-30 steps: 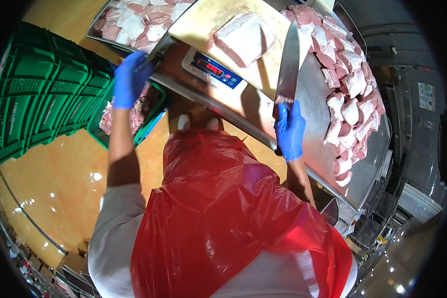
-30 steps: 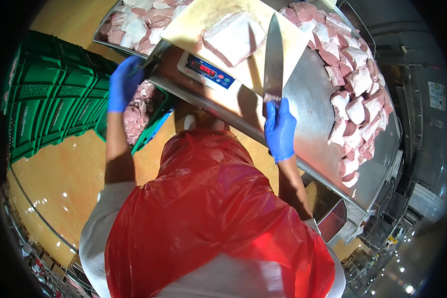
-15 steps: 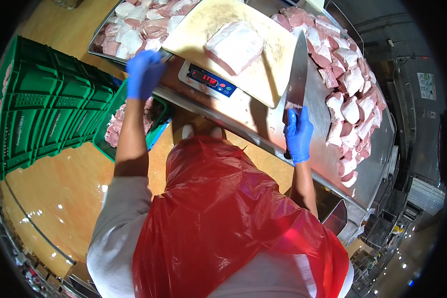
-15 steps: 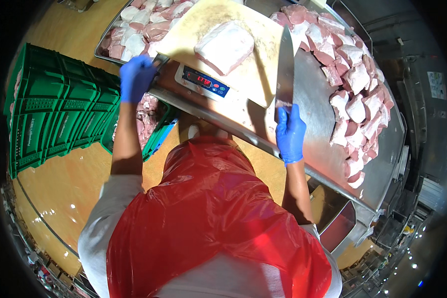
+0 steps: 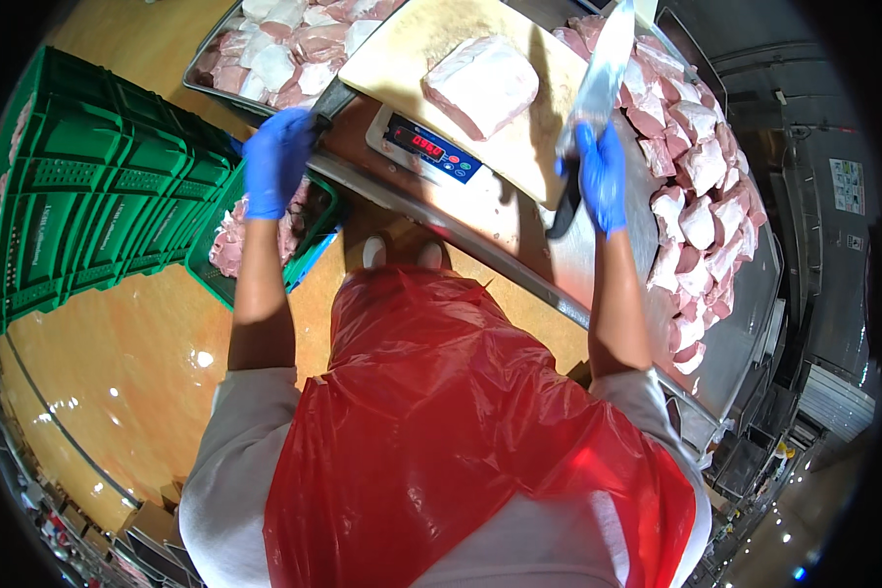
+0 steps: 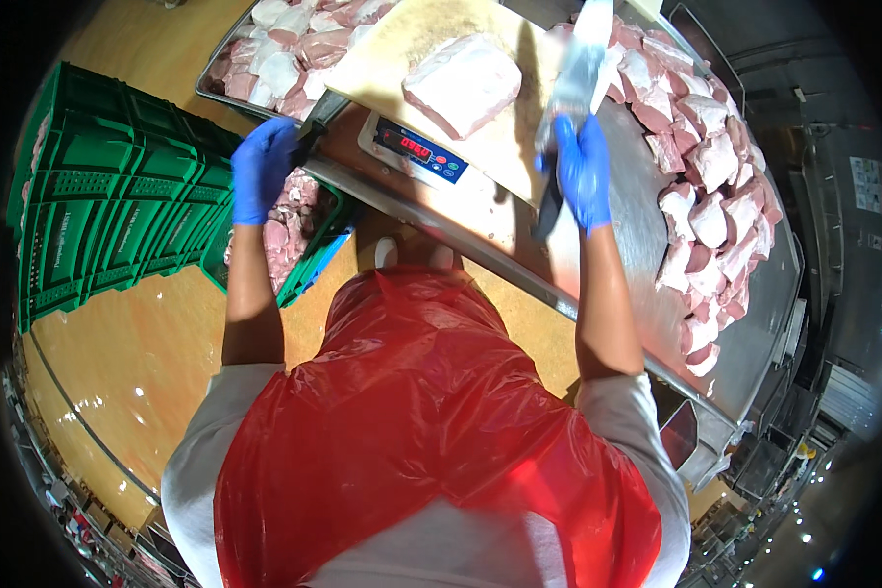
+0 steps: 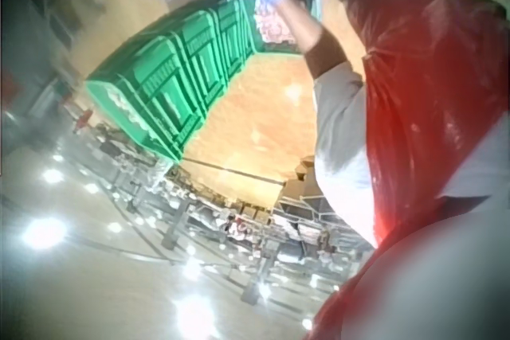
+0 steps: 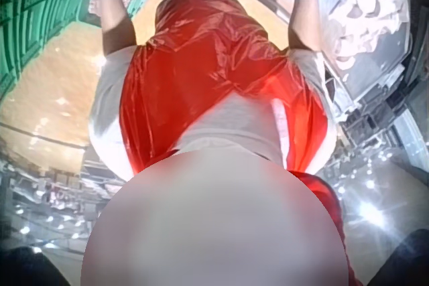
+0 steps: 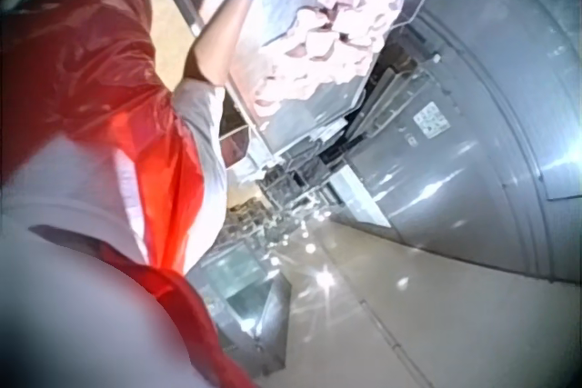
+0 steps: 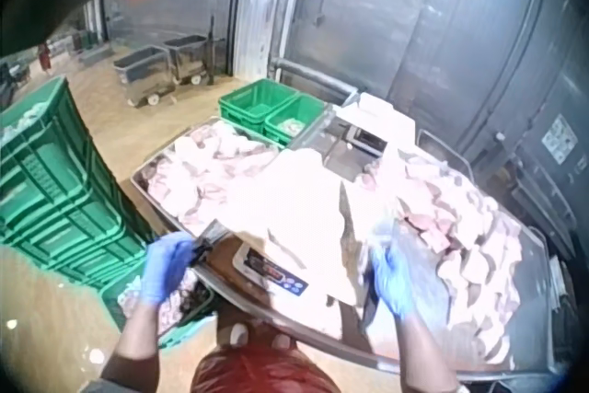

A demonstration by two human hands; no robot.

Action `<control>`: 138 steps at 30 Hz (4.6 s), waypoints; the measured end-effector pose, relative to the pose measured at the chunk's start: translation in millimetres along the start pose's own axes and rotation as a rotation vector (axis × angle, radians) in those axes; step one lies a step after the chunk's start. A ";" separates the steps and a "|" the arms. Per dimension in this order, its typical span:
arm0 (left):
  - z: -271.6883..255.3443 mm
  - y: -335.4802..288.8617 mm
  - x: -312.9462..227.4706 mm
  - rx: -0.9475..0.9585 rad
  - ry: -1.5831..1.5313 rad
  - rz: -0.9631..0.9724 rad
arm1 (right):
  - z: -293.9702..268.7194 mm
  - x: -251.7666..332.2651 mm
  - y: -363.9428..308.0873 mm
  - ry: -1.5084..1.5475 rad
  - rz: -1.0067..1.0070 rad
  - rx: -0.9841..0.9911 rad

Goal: The person cuts large pieces of raw meat on a cutting board using a knife, then places the cut portions into green crates. The person wears blue gloves and a red apron while working at a stainless steel table in a commercial kitchen.

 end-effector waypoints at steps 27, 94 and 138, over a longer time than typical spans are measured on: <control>128.7 35.8 -42.1 0.113 -0.232 0.011 | 22.9 -15.4 -25.6 0.123 0.172 0.092; 172.5 20.7 -97.9 -0.270 -0.314 0.190 | 16.1 19.3 -11.6 -1.162 -0.467 0.252; 163.4 38.9 -78.7 -0.055 -0.359 0.305 | 122.6 52.6 29.9 -1.111 -0.374 0.240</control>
Point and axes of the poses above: each hand's wrist, its own y-axis towards the middle knuckle, its own z-axis out of the palm, x = y × z, the point moved 7 cm from there along y, towards the middle knuckle, and after that the axes turned 6 degrees about -y, right-handed, at the moved point
